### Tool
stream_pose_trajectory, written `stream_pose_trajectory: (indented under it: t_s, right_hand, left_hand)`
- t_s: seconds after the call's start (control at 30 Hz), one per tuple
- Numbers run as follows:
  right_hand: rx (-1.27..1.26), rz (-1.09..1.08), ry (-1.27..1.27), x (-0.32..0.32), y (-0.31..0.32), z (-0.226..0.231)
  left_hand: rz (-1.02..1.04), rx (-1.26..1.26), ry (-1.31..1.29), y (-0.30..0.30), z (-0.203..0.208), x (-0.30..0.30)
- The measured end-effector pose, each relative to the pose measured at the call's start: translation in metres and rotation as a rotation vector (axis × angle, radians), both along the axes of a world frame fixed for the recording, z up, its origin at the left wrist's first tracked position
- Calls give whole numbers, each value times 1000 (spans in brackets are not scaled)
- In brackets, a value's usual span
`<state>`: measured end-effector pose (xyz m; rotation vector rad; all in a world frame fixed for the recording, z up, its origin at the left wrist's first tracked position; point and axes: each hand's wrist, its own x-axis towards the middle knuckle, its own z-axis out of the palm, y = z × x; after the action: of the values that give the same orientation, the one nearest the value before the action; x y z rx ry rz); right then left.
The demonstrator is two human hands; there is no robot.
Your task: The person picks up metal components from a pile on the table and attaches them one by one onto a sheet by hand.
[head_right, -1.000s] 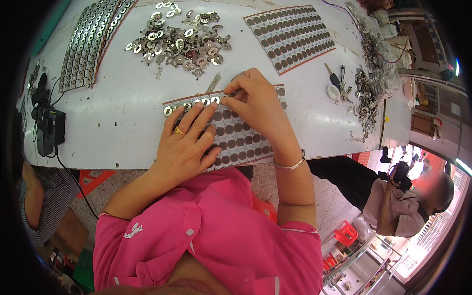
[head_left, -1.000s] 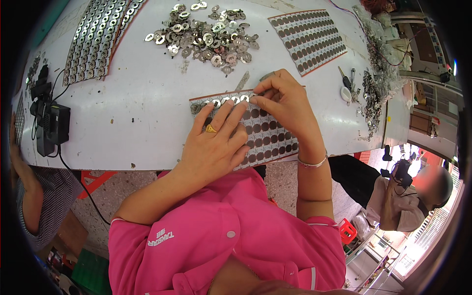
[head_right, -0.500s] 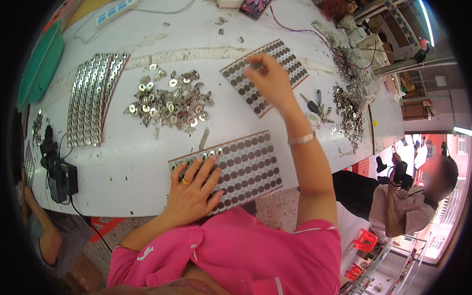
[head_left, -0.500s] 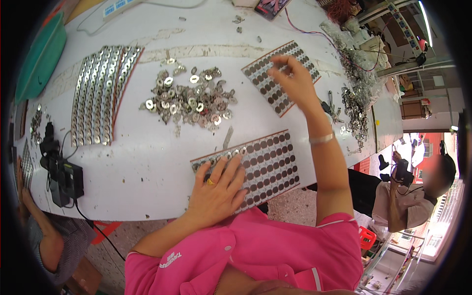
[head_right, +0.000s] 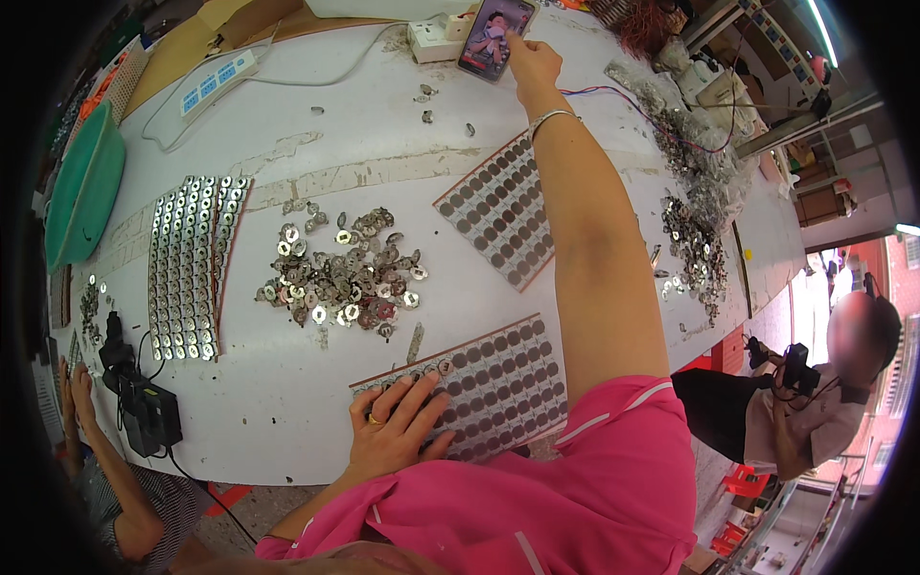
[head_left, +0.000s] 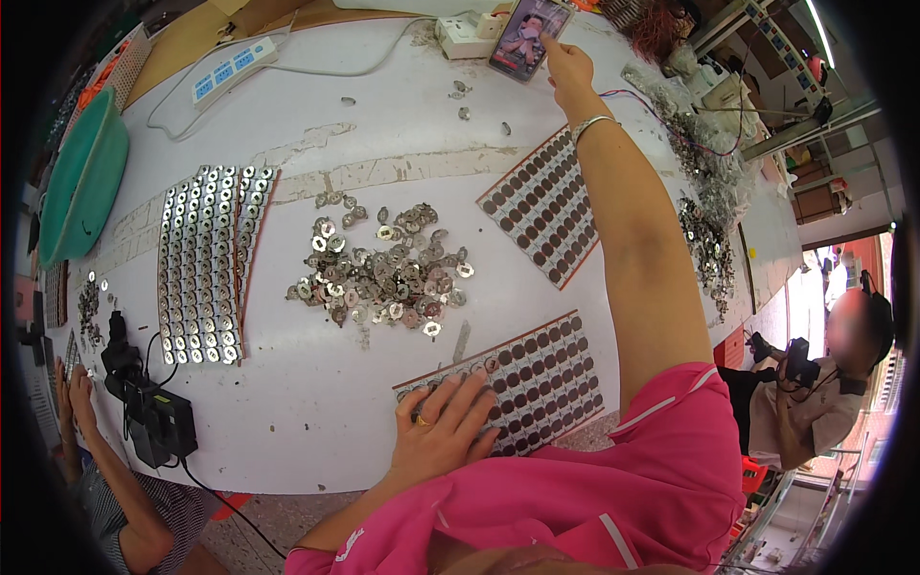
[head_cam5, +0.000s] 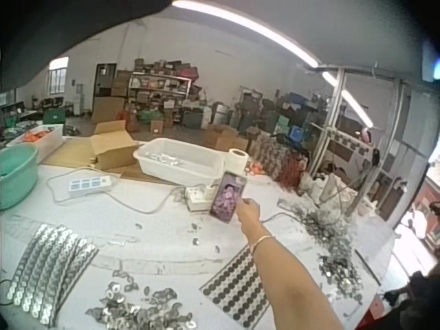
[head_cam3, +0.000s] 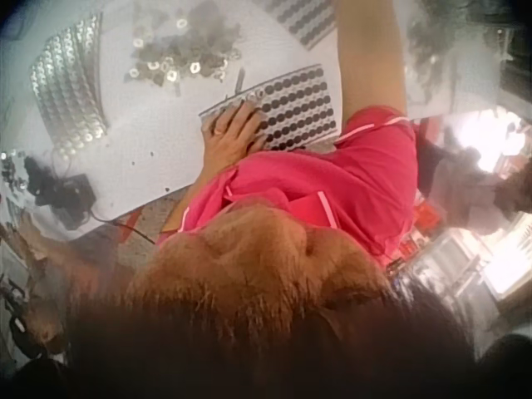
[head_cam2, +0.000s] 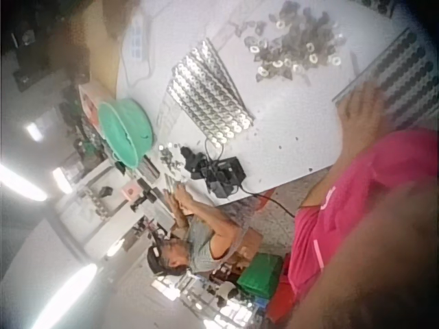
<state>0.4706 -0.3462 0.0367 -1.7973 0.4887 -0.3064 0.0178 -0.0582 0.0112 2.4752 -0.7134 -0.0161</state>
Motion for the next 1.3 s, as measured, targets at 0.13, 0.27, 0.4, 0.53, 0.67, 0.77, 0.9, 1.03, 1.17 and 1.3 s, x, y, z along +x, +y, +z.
stream_pose_trajectory:
  t_s: [0.13, 0.27, 0.4, 0.53, 0.67, 0.77, 0.9, 1.03, 1.17, 1.3]
  right_hand:
    - [148, -188, -224, -21, 3, 6]
    - [40, -1, -280, -73, 11, -9]
    - [-283, 468, -118, -157, 32, -4]
    - [-398, 798, 0, -233, 69, 1]
    - [-567, 835, -125, -264, 92, -15]
    - [-566, 796, -90, -271, 101, -23]
    - [-221, 794, -60, -278, 101, -24]
    - [343, 694, 91, -295, 90, -9]
    - [647, 675, 111, -318, 76, -8]
    - [475, 632, 100, -341, 72, -14]
  left_hand:
    - [5, -25, -9, 0, -2, 2]
    - [4, -53, -40, 0, -10, -1]
    - [0, -87, -71, -2, -9, -1]
    - [22, -109, -70, -1, -9, -1]
    - [25, -102, -108, -3, -9, -1]
    - [49, -84, -157, -5, -14, -3]
    - [74, -66, -198, -5, -15, -7]
    - [87, -47, -201, -3, -13, -12]
    - [96, -44, -176, 1, -8, -7]
    - [99, -121, -203, 2, 0, 6]
